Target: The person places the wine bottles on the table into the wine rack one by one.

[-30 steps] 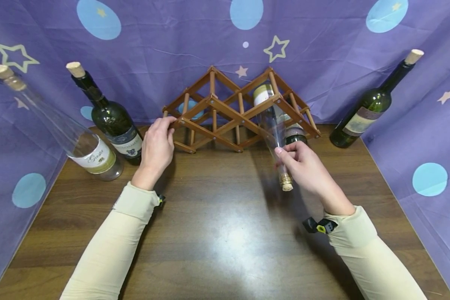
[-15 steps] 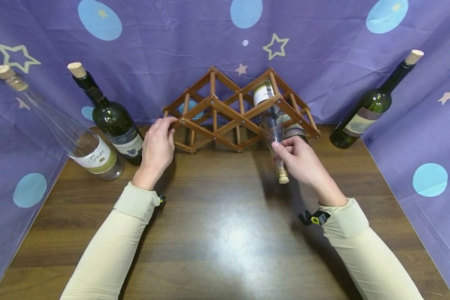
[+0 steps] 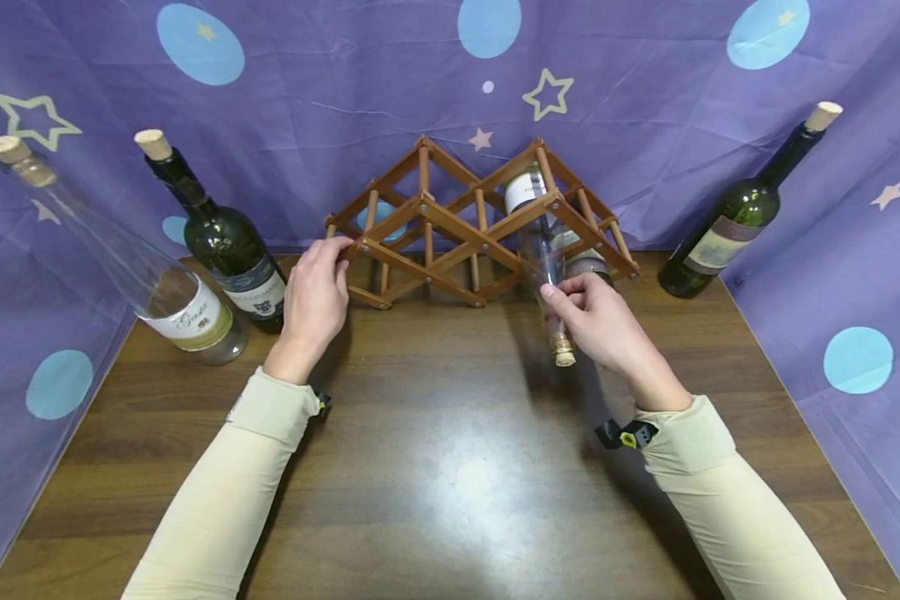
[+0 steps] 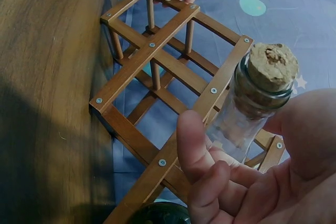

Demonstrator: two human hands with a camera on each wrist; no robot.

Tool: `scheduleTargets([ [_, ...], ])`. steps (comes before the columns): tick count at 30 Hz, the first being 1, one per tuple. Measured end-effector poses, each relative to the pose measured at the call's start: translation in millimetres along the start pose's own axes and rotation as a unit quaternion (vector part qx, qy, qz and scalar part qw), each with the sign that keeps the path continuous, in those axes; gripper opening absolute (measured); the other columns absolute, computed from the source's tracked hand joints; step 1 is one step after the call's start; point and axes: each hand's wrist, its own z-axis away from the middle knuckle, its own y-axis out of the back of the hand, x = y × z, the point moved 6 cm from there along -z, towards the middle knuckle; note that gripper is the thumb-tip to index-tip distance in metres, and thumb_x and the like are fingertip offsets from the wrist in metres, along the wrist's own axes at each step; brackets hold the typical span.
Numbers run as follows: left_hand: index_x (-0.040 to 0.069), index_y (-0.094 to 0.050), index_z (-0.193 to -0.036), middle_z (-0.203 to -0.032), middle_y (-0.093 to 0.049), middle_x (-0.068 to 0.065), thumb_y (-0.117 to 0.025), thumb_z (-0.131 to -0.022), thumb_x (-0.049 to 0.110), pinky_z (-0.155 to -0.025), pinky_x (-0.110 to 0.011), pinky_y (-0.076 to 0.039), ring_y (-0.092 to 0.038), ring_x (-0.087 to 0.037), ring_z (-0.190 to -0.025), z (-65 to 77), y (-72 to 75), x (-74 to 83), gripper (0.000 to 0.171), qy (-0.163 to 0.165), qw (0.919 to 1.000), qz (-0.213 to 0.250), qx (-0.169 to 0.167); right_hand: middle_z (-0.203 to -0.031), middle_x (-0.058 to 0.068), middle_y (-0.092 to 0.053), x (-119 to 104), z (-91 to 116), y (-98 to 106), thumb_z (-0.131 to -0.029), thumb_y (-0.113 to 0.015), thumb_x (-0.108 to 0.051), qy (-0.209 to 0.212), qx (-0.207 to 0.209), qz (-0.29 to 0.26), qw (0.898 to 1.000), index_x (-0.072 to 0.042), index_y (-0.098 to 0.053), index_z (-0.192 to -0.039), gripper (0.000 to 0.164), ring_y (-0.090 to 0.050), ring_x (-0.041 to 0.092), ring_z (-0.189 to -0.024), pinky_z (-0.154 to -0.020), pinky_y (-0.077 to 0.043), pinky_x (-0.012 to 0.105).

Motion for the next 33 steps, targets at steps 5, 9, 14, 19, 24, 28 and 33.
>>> scheduleTargets([
  [5,0.006,-0.065,-0.121,-0.111,-0.065,-0.014,-0.061,-0.097,0.004,-0.087,-0.05,-0.046,-0.06,-0.035,-0.103,0.5,0.3,-0.2,0.025,0.003,1.0,0.0,0.0,-0.09,0.007,-0.071,0,1,2,-0.097,-0.051,-0.06,-0.003,0.004,0.005,1.0,-0.002,-0.052,-0.12,0.063,-0.064,0.021,-0.078,-0.069,-0.046,0.035],
  [9,0.006,-0.065,-0.123,-0.113,-0.065,-0.014,-0.06,-0.097,0.006,-0.088,-0.049,-0.047,-0.06,-0.034,-0.105,1.2,0.3,-0.9,0.026,0.009,1.0,0.001,-0.004,-0.088,0.006,-0.071,-1,4,5,-0.096,-0.051,-0.061,0.001,0.004,0.005,1.0,-0.002,-0.051,-0.123,0.065,-0.064,0.021,-0.076,-0.066,-0.046,0.035],
  [14,0.009,-0.064,-0.127,-0.116,-0.064,-0.012,-0.06,-0.098,0.007,-0.09,-0.048,-0.047,-0.06,-0.032,-0.109,1.9,0.7,-1.2,0.03,0.019,0.9998,0.003,-0.011,-0.081,0.007,-0.068,-1,9,12,-0.094,-0.053,-0.063,0.0,0.001,0.006,1.0,-0.001,-0.047,-0.129,0.072,-0.065,0.021,-0.067,-0.062,-0.047,0.036],
  [19,0.011,-0.063,-0.132,-0.12,-0.064,-0.012,-0.061,-0.096,0.005,-0.092,-0.047,-0.045,-0.059,-0.034,-0.11,1.6,3.2,1.1,0.036,0.016,0.9998,0.003,-0.006,-0.091,0.005,-0.072,-3,13,23,-0.094,-0.052,-0.064,0.003,0.006,0.011,1.0,0.0,-0.047,-0.132,0.074,-0.068,0.019,-0.068,-0.066,-0.048,0.036],
  [24,0.01,-0.062,-0.133,-0.122,-0.063,-0.014,-0.063,-0.094,0.005,-0.091,-0.049,-0.044,-0.058,-0.037,-0.107,1.3,7.8,4.5,0.039,0.003,1.0,0.001,0.004,-0.089,0.009,-0.071,-3,16,34,-0.094,-0.053,-0.063,0.018,0.03,0.027,0.999,-0.001,-0.051,-0.129,0.071,-0.069,0.021,-0.071,-0.066,-0.047,0.036],
  [28,0.009,-0.062,-0.134,-0.122,-0.063,-0.014,-0.064,-0.094,0.005,-0.092,-0.049,-0.044,-0.058,-0.038,-0.108,0.9,10.8,7.2,0.04,-0.004,0.9999,0.004,0.009,-0.088,0.012,-0.07,-2,18,43,-0.092,-0.053,-0.065,0.016,0.042,0.034,0.998,-0.004,-0.052,-0.131,0.073,-0.068,0.022,-0.074,-0.068,-0.047,0.036],
  [33,0.008,-0.061,-0.135,-0.125,-0.062,-0.015,-0.065,-0.093,0.006,-0.095,-0.047,-0.043,-0.057,-0.037,-0.111,1.8,16.9,12.7,0.042,-0.01,0.9998,0.008,0.017,-0.094,0.011,-0.07,-1,20,55,-0.092,-0.054,-0.065,0.017,0.062,0.042,0.997,-0.005,-0.052,-0.135,0.074,-0.068,0.02,-0.075,-0.07,-0.045,0.036],
])
